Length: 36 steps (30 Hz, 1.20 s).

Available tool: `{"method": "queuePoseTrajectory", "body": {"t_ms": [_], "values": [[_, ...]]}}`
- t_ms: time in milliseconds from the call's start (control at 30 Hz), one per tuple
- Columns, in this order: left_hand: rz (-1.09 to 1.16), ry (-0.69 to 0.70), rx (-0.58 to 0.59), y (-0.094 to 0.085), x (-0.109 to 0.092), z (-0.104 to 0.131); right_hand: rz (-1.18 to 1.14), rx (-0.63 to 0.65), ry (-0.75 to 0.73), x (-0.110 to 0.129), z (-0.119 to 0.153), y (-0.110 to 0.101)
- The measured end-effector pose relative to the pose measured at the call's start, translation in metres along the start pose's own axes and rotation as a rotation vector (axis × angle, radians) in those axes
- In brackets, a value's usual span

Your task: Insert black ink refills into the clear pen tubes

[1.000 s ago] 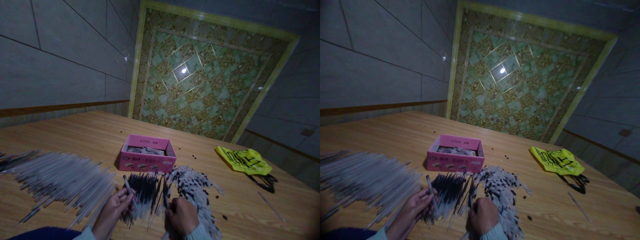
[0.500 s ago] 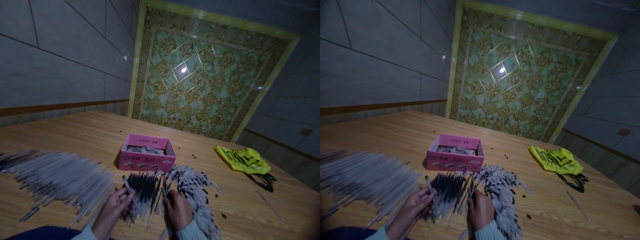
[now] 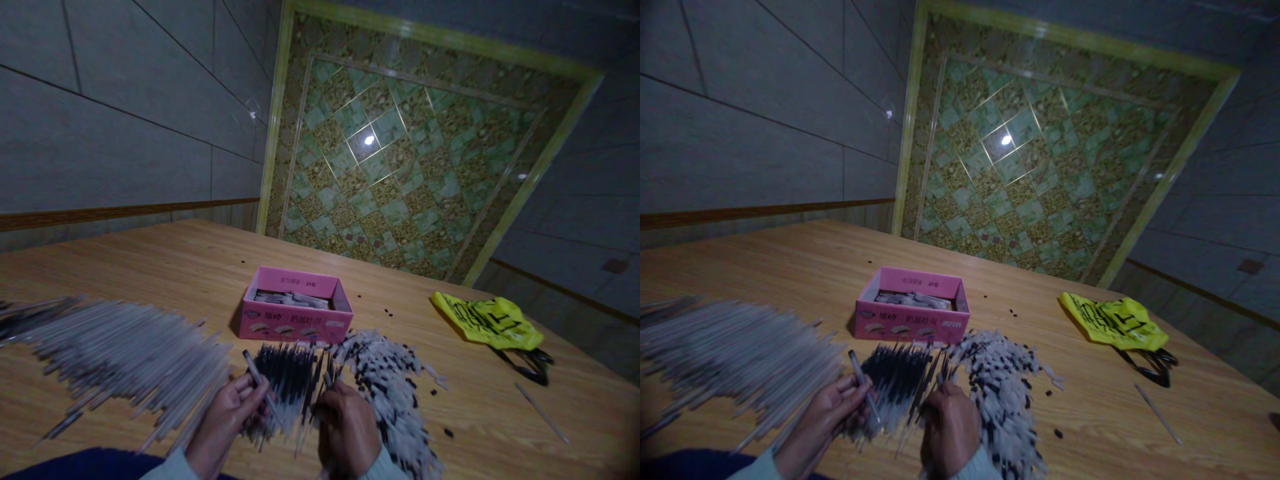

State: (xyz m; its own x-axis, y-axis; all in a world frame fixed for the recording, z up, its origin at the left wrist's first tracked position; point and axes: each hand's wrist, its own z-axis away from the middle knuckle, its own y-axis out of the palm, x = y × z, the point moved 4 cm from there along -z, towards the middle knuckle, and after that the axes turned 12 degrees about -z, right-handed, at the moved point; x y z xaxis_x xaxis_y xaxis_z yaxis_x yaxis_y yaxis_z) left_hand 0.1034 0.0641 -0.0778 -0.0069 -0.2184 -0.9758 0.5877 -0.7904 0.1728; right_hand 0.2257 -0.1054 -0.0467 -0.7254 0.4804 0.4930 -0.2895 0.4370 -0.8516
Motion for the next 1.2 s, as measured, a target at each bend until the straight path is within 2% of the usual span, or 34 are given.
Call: {"method": "queuePoseTrajectory", "body": {"t_ms": [233,300,400,533,700,833,933,1033,1200], "values": [[0.003,-0.028,-0.024,-0.001,0.0,0.001,-0.01,0.073,-0.043,0.006,0.0,-0.001],[0.003,-0.036,-0.029,-0.001,0.001,0.001,-0.048,0.063,-0.08,0.007,0.0,-0.001],[0.02,-0.053,-0.05,-0.001,0.0,0.001,-0.158,-0.017,-0.075,0.007,0.001,-0.001],[0.057,-0.053,-0.082,-0.001,0.003,-0.001,-0.49,-0.111,-0.021,0.008,0.002,0.003],[0.116,-0.039,-0.092,-0.002,0.007,-0.004,-0.89,-0.052,-0.044,0.015,0.003,0.023],[0.141,-0.053,-0.106,0.0,0.003,-0.001,-1.344,-0.076,0.111,0.016,0.002,0.044],[0.143,-0.069,-0.113,0.001,0.001,0.001,-1.7,-0.152,0.203,0.019,0.0,0.053],[0.145,-0.076,-0.101,0.002,0.004,-0.001,-1.814,-0.209,0.233,0.019,-0.001,0.054],[0.138,-0.069,-0.09,0.001,0.007,-0.002,-1.796,-0.183,0.186,0.015,-0.001,0.056]]}}
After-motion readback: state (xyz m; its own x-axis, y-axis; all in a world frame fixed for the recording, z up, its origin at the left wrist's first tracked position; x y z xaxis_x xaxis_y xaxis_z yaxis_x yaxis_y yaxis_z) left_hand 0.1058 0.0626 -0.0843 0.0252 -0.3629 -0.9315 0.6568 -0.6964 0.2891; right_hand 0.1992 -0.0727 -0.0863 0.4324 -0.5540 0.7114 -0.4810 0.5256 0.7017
